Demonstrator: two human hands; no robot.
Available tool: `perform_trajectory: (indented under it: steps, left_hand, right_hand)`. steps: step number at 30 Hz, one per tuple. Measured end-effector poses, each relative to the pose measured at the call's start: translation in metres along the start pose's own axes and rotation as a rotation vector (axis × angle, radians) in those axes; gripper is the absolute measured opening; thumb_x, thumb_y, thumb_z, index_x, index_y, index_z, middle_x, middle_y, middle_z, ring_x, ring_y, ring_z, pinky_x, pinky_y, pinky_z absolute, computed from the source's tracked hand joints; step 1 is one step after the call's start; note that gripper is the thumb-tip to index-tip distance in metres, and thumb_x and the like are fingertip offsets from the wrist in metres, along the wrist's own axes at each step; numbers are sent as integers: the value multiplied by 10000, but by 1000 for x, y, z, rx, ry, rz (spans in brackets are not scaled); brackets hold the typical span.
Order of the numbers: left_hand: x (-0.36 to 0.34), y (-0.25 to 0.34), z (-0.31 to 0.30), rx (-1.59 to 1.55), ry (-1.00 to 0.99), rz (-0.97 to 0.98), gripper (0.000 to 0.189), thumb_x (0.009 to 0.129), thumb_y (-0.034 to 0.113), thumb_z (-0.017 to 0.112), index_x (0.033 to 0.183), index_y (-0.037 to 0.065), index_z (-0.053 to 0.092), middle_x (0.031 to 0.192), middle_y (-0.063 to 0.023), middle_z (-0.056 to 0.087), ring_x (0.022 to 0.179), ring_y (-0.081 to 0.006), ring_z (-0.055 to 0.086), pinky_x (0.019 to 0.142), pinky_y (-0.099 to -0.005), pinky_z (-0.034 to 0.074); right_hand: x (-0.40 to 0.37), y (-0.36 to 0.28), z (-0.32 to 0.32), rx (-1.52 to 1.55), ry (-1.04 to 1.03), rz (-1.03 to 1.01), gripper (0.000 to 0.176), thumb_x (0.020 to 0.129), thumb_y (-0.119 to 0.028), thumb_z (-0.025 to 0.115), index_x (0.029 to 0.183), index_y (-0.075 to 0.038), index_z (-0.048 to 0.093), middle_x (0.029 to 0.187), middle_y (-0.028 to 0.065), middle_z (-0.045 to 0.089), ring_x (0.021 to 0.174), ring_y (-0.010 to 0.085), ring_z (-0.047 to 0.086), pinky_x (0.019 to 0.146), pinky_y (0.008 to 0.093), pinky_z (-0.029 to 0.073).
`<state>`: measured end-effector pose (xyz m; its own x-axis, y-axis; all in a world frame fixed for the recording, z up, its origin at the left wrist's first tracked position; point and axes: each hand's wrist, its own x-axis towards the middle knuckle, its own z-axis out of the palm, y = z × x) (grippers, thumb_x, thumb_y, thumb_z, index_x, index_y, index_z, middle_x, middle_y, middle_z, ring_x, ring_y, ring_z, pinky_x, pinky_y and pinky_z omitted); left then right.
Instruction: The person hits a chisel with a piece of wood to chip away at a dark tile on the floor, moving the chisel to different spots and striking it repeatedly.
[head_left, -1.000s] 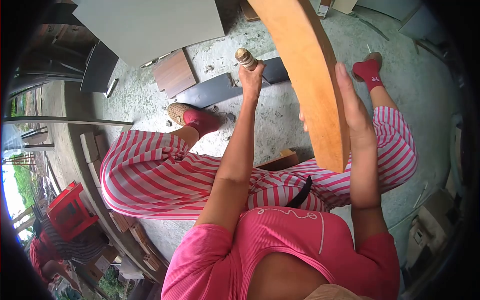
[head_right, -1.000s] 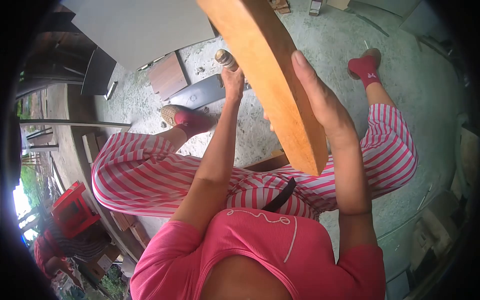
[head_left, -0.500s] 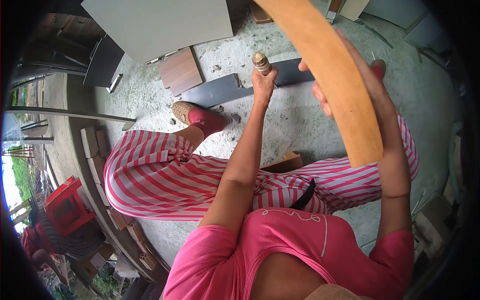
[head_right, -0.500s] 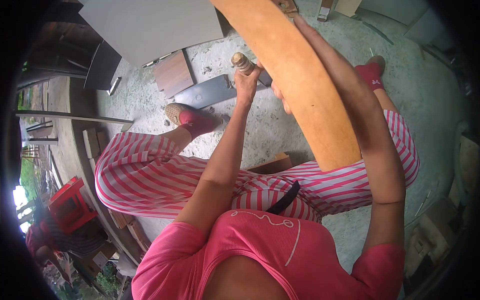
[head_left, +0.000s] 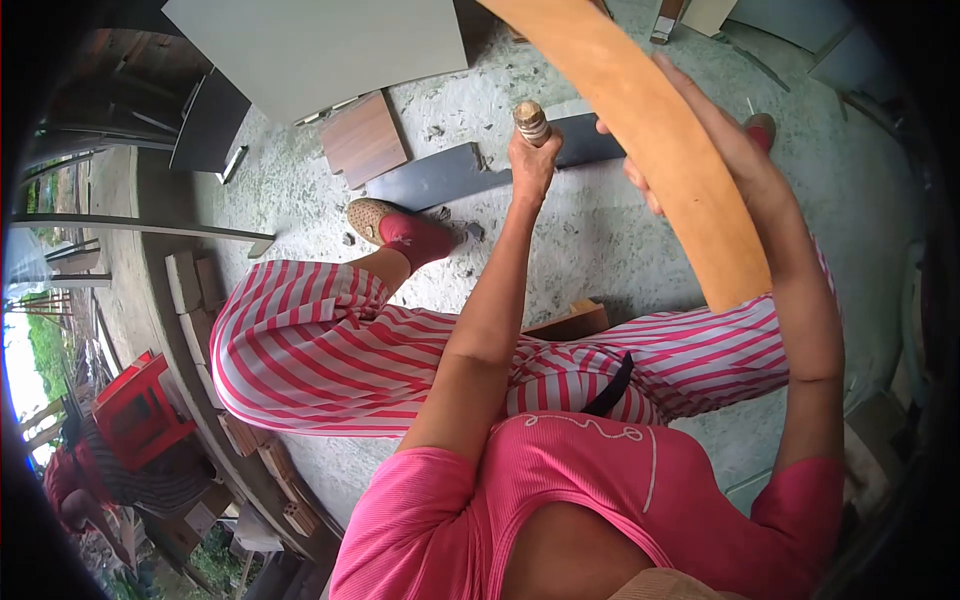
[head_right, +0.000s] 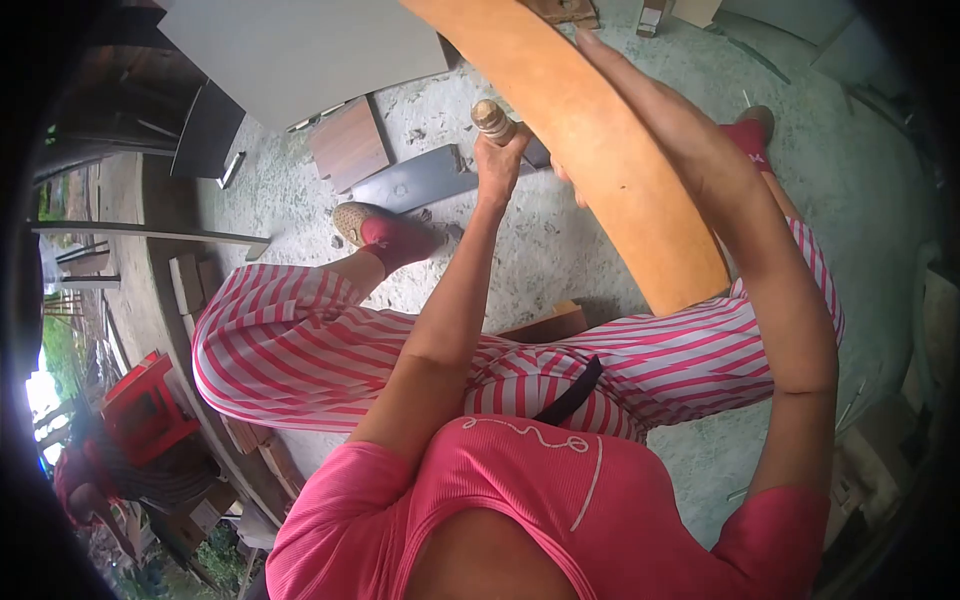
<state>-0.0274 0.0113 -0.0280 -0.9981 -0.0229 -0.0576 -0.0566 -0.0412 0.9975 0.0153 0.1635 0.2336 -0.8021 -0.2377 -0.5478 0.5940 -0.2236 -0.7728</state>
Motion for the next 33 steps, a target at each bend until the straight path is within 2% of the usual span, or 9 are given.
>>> perform_trajectory:
  steps: [4,8,14,18,21,23,28,32,33]
  left_hand:
    - [1,2,-2,67,-28,-22,169,754,105,649,812,16,517,674,-24,552,617,-95,481,576,-274,435]
    - [0,-3,9,-146,-3,22,173,755,111,650,816,15,519,671,-21,548,611,-92,476,574,-272,433]
    - [3,-4,-2,-7,-33,-19,188,759,120,652,834,14,516,682,-19,547,613,-93,472,574,-268,431]
    - [-3,2,-1,-10,-5,-42,188,757,123,655,824,20,512,677,-14,537,609,-95,469,577,-265,430]
    - [1,4,0,19,42,-28,191,745,118,654,835,18,519,686,-17,544,612,-103,475,579,-272,432]
    - [1,6,-2,18,62,-36,192,742,116,654,838,17,520,687,-19,545,614,-105,477,579,-273,433]
    - [1,11,4,-10,29,-15,140,770,115,641,792,40,526,693,5,534,613,-77,470,567,-253,404]
    - [-4,4,5,55,49,-14,140,767,113,652,751,31,541,676,5,540,629,-80,486,581,-254,412]
    - [-2,-4,5,93,59,-15,240,742,122,670,903,1,538,729,-46,579,667,-117,528,624,-285,453]
  right_hand:
    - [-8,-23,2,50,-268,-129,638,897,-588,408,1105,1,538,681,110,574,518,175,583,406,299,495]
    - [26,63,-20,-109,97,269,696,875,-632,397,1088,15,540,656,119,566,524,182,593,434,314,509]
    - [0,38,-21,-10,80,148,698,849,-658,424,1087,-16,557,705,145,585,544,185,600,450,313,500]
    - [-7,42,-67,341,-614,-47,844,788,-716,462,1268,-24,398,848,209,586,694,262,654,494,334,526]
    - [-48,72,-68,8,-129,-318,967,707,-802,436,1276,-21,406,863,121,607,641,193,621,573,290,525]
    - [-67,105,-74,34,64,-140,916,722,-754,509,1256,-17,412,896,121,600,668,202,623,570,300,527]
    - [-69,84,-37,19,160,35,773,788,-660,510,1218,-22,438,843,105,579,674,191,616,551,301,513]
    - [-71,80,-35,279,-68,-199,771,784,-627,542,1237,-17,409,885,114,564,733,194,610,600,311,529]
    - [-72,86,-37,132,-41,-239,744,792,-572,571,1254,-16,395,929,117,552,771,198,608,633,334,540]
